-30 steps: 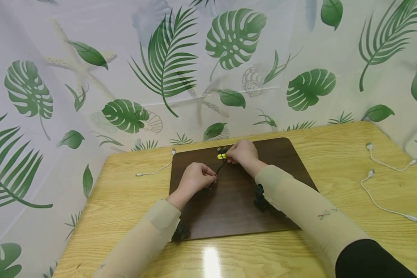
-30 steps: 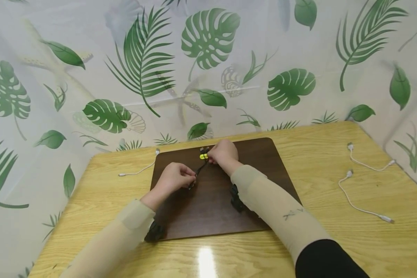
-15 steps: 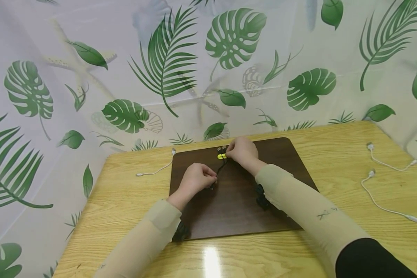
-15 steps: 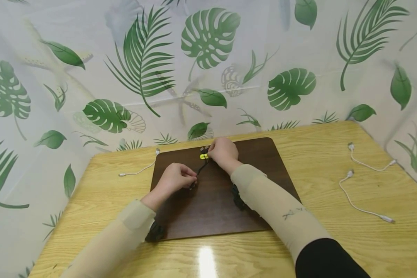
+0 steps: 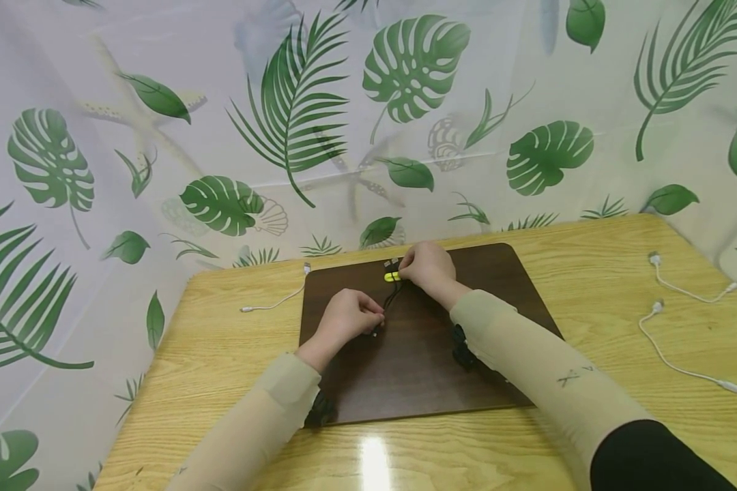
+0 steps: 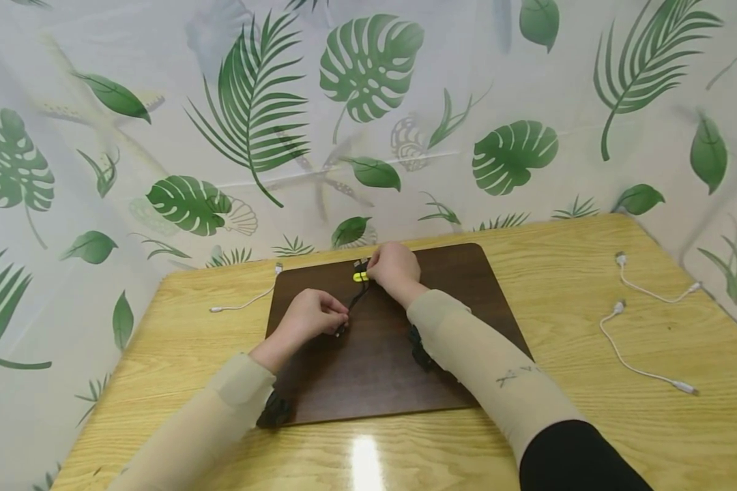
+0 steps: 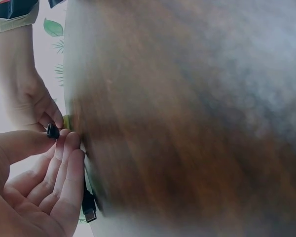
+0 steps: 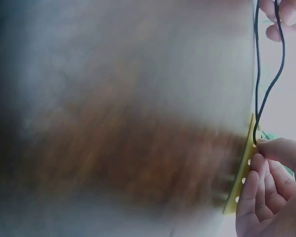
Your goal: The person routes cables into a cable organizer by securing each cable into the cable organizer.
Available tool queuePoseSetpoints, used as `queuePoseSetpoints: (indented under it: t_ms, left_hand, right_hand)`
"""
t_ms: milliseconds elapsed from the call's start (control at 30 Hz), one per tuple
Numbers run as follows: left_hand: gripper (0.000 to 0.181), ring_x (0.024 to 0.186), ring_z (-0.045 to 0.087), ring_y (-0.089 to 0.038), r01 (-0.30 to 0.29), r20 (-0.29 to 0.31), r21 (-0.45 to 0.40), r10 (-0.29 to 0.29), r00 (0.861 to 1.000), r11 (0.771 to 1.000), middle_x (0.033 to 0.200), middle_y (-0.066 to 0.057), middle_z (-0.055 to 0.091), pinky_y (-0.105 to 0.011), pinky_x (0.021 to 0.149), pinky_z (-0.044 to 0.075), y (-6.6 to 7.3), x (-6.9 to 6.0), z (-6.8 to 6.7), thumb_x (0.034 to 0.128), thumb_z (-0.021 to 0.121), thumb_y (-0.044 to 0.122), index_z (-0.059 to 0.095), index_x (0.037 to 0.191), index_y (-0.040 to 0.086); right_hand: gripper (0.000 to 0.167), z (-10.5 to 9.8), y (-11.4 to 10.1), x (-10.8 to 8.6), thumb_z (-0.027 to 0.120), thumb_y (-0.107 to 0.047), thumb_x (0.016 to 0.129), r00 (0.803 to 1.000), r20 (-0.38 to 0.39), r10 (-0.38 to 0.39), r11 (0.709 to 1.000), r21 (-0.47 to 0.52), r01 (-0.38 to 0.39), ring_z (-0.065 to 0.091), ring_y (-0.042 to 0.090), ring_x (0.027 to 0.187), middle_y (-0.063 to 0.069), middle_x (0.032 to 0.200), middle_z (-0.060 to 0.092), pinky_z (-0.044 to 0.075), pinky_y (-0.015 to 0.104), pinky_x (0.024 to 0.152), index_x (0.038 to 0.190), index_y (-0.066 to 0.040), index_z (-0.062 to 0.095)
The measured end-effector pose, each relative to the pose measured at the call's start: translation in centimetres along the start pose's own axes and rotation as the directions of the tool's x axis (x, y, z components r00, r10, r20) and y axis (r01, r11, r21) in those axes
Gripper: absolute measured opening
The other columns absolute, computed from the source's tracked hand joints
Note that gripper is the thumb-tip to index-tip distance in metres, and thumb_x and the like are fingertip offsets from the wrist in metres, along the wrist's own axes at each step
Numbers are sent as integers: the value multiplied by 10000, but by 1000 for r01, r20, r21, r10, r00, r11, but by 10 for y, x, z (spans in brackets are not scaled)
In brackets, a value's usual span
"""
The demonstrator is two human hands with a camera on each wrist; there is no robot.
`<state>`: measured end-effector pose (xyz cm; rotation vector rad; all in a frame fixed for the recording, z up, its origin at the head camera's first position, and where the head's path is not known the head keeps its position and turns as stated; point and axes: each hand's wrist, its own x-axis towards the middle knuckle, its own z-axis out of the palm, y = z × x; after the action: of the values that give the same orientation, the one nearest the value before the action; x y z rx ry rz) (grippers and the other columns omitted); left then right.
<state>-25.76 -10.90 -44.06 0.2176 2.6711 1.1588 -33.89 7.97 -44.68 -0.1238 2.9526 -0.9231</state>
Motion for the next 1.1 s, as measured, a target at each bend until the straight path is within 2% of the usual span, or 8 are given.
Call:
queuePoseSetpoints:
  t_ms: [233, 367, 500, 600, 733, 833, 1100]
  left_hand:
    - [91, 666, 737, -108, -3, -1, -9, 3, 1000, 1000, 882, -127, 829, -248, 655, 606, -1, 0, 0, 947, 776, 76, 838, 950, 9]
    - [86, 659, 737, -103, -4, -4, -11, 4, 1000, 1000, 876, -123, 827, -246, 651, 606, -1, 0, 1, 943, 781, 74, 837, 941, 9]
    - [81, 659, 739, -111, -6, -7, -9, 5, 1000, 1000, 865, -121, 825, -248, 646, 609, -1, 0, 1, 938, 785, 72, 836, 937, 9]
    - [82, 664, 743, -117, -8, -5, -7, 8, 1000, 1000, 866, -123, 824, -251, 648, 614, 0, 0, 1, 939, 785, 71, 837, 940, 8]
    - [86, 663, 736, -110, -9, -2, -5, 9, 1000, 1000, 864, -126, 823, -247, 649, 613, 1, -1, -1, 941, 784, 73, 838, 940, 6]
    - [89, 653, 724, -99, -10, 1, -1, 10, 1000, 1000, 854, -126, 821, -247, 643, 610, 0, -1, -1, 941, 782, 74, 837, 939, 4]
    - [88, 650, 720, -96, -4, 29, 8, 3, 1000, 1000, 856, -122, 819, -267, 652, 627, -3, 2, -1, 950, 789, 88, 841, 934, 19]
  right_hand:
    - [151, -2, -6, -2, 702, -115, 940, 998, 19, -54, 994, -98, 56, 693, 239, 832, 61, 952, 806, 603, 420, 773, 858, -102, 828]
    - [184, -2, -11, -2, 666, -72, 927, 996, 23, -81, 979, -183, 84, 679, 224, 791, 45, 889, 788, 599, 408, 725, 811, -106, 804]
    - [264, -2, -16, -1, 599, -17, 943, 992, 16, -128, 952, -277, 128, 602, 195, 706, 35, 787, 711, 559, 380, 649, 723, -108, 712]
    - [345, -1, -19, 0, 555, 10, 977, 989, 32, -143, 938, -315, 146, 509, 178, 669, 18, 726, 606, 481, 339, 603, 667, -132, 603]
    - [388, -3, -21, 3, 569, 15, 976, 988, 59, -142, 938, -311, 153, 432, 175, 655, 5, 684, 498, 389, 314, 577, 631, -152, 511]
    - [372, -5, -19, 4, 624, 0, 958, 988, 71, -140, 947, -282, 154, 440, 175, 655, 5, 678, 494, 381, 309, 582, 628, -142, 526]
    - [190, -7, -16, 2, 736, -63, 946, 989, 81, -124, 962, -236, 140, 588, 198, 725, 36, 785, 673, 521, 348, 672, 760, -92, 711]
